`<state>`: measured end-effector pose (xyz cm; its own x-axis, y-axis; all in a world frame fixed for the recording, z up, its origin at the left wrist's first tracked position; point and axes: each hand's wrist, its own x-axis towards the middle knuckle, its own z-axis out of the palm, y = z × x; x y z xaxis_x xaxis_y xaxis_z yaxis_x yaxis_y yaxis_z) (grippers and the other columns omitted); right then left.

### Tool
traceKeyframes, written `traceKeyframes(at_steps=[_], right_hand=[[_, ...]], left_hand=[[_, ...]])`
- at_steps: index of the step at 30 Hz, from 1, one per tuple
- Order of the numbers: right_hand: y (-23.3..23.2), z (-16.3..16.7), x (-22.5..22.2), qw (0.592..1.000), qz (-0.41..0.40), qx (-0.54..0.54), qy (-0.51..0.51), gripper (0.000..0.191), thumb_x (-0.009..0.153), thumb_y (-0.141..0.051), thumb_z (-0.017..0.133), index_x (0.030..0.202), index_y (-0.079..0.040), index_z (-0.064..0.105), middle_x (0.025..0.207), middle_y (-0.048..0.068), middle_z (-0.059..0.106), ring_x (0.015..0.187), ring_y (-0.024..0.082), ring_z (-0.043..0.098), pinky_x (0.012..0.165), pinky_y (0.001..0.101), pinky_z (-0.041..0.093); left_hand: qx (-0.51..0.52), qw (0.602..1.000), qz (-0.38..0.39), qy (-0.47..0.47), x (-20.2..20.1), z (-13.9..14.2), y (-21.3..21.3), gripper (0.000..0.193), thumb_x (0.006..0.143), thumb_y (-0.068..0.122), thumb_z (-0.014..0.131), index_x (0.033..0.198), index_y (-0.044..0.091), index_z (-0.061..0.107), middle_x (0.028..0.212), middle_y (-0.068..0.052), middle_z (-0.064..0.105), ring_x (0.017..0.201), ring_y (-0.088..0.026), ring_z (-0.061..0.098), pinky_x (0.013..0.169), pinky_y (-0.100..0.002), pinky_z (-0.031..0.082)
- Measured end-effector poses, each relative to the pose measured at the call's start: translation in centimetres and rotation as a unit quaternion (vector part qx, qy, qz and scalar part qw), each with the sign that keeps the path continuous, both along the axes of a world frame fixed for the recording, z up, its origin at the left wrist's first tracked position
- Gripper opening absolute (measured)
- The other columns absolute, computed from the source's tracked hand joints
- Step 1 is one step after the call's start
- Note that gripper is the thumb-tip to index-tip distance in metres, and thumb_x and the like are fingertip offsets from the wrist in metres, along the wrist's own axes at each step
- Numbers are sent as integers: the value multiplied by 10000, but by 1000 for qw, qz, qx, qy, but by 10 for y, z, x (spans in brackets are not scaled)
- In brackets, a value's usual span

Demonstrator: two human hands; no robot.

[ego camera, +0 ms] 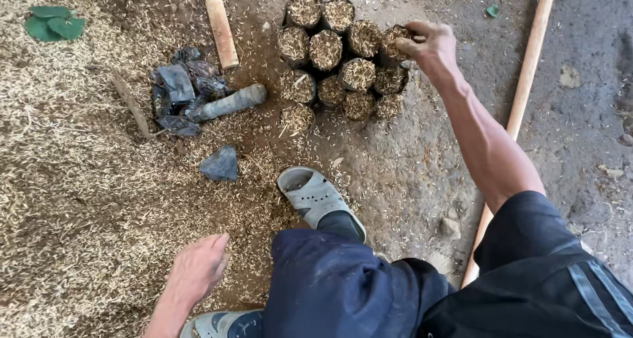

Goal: The person repeatedly scoops wood pellets from a large pile on the floor into small black plastic bags, then places the filled bags into a stack nearby. The person uses both hands to fill and close each bag before stacking it.

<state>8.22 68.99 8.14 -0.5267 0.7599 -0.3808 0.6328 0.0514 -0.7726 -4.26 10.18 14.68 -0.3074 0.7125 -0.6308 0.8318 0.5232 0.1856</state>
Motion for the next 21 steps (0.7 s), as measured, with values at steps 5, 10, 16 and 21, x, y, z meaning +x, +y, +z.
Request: traceKeyframes(at_steps=[5, 10, 16, 21], right_hand=[[1, -9, -16, 997, 32, 14, -66, 465, 824, -136, 801, 1265, -97, 659, 1258, 121, 691, 930, 190, 739, 818, 317, 644], [1, -11, -24, 992, 64, 68, -80, 469, 808, -123, 839, 1249, -80, 682, 1266, 144, 671, 925, 187, 717, 827, 331, 601], [-1, -8, -15, 990, 92, 48, -96, 450, 886, -161, 742, 1318, -81, 644, 1230, 145, 717, 897, 190, 716, 795, 345, 622], [-4, 8, -9, 983, 138, 102, -69, 482, 957, -275, 698, 1370, -36, 628, 1266, 193, 688, 1027, 256, 654, 858, 391, 555]], left_hand=[[140, 990, 16, -33, -1, -26, 9, 361, 873, 223, 638, 1168, 19, 602, 929, -129, 691, 727, -236, 666, 648, -385, 568], [46, 995, 50, -67, -3, -37, 29, 194, 941, 259, 603, 988, 70, 594, 755, -72, 604, 652, -196, 583, 591, -361, 541], [-5, 940, 334, -72, -22, -56, 63, 480, 1096, 374, 540, 746, 53, 608, 636, -81, 524, 580, -233, 476, 562, -369, 425], [420, 535, 710, -184, 6, -67, 80, 192, 977, 171, 637, 812, 94, 696, 706, -55, 681, 608, -152, 627, 594, -325, 538]])
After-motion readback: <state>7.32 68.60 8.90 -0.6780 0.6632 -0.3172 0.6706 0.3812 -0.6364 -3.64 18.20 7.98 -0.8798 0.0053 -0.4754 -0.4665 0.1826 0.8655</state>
